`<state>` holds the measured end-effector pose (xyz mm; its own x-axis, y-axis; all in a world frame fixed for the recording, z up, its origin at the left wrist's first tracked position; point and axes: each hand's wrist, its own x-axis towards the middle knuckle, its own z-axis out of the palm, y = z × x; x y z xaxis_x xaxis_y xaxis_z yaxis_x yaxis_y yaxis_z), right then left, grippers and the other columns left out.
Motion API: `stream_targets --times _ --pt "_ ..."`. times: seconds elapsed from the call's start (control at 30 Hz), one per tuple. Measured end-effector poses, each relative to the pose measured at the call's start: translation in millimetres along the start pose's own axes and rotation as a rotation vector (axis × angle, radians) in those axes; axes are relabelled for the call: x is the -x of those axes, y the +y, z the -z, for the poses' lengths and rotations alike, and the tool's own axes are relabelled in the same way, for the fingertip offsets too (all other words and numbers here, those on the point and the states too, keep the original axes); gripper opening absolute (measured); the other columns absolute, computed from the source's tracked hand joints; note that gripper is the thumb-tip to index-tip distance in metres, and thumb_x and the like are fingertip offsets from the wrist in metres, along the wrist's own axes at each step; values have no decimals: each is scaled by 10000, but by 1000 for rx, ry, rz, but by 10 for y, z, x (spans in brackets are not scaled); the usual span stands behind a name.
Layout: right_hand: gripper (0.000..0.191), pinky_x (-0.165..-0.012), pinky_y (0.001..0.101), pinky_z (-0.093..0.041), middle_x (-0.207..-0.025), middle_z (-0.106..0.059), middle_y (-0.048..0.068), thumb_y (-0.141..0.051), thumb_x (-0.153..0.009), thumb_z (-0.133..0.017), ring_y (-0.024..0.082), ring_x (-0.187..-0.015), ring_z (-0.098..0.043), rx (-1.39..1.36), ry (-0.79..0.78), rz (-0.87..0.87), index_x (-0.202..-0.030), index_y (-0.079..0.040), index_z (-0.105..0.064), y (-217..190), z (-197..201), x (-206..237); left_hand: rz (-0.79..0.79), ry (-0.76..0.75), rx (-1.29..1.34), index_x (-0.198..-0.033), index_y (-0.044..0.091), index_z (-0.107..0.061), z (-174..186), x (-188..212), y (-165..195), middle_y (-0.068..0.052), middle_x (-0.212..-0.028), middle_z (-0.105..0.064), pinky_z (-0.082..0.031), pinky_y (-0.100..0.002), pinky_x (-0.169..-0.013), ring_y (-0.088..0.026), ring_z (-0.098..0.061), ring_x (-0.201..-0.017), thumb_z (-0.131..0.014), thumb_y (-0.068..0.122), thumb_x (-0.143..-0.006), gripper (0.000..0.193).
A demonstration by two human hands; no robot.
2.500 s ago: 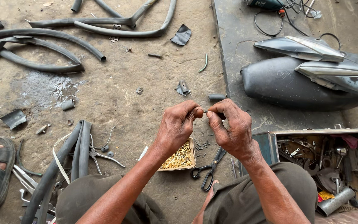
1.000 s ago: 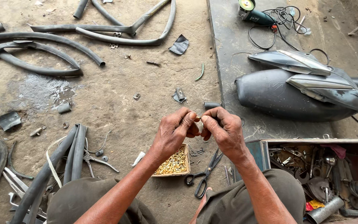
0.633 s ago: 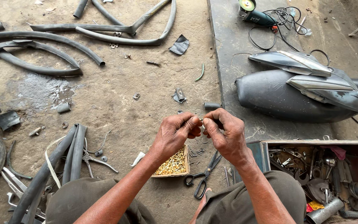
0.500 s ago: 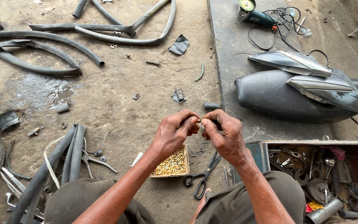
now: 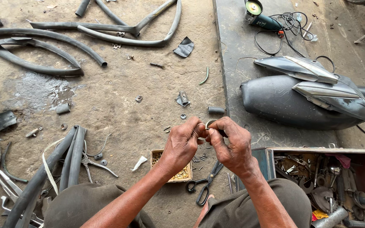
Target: The person sits on the ground and repeatedly picks up small metal fasteners from a cardboard box. They insert each fastener into a small metal cup and manipulate it with their fingers, then place the fastener back into the box. The process is repeated continuously.
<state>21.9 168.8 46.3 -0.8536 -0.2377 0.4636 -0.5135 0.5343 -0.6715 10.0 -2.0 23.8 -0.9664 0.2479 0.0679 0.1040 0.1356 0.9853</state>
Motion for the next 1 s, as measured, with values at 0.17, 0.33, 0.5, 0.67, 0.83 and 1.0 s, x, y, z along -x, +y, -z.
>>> stream_targets --times 0.17,0.33,0.5,0.67,0.83,1.0 --pt "31 -657 284 -611 -869 -702 81 -1 -951 -644 149 -769 -749 41 16 64 -973 -22 -639 -76 -5 22 51 -12 217 -946 -2 -545 -44 49 30 -90 -847 -733 -703 -356 -753 -170 -792 -868 -450 69 -1024 143" --pt "36 -635 280 -607 -854 -697 80 8 -947 -645 151 -746 -751 41 -2 54 -972 -17 -636 -111 -44 -3 12 55 79 -935 -3 -553 -55 93 47 -115 -803 -736 -637 -365 -667 -165 -779 -784 -502 68 -1043 139" --pt "36 -624 277 -627 -833 -689 78 24 -959 -627 152 -742 -765 -24 -26 30 -975 -6 -615 -61 -92 19 -38 67 91 -943 13 -542 -75 131 -22 -119 -758 -697 -623 -351 -607 -182 -757 -751 -487 67 -1039 123" --pt "33 -613 271 -634 -829 -706 78 28 -970 -600 136 -719 -755 -25 -44 4 -991 9 -617 -15 -158 40 118 69 -122 -931 -6 -518 -109 54 -80 -130 -700 -663 -538 -391 -524 -246 -711 -621 -480 99 -1055 167" --pt "50 -592 262 -642 -830 -727 89 14 -967 -632 124 -700 -751 -102 -12 -59 -1006 20 -663 1 -130 -147 -38 50 -35 -919 -10 -579 41 -138 -56 -131 -724 -712 -576 -352 -577 -198 -723 -655 -525 192 -1047 245" --pt "60 -624 255 -629 -854 -728 83 11 -952 -649 127 -745 -762 -9 2 28 -1007 23 -672 -77 -31 -109 11 16 48 -877 -10 -627 93 -109 3 -106 -724 -739 -594 -348 -607 -174 -742 -672 -534 273 -1052 345"
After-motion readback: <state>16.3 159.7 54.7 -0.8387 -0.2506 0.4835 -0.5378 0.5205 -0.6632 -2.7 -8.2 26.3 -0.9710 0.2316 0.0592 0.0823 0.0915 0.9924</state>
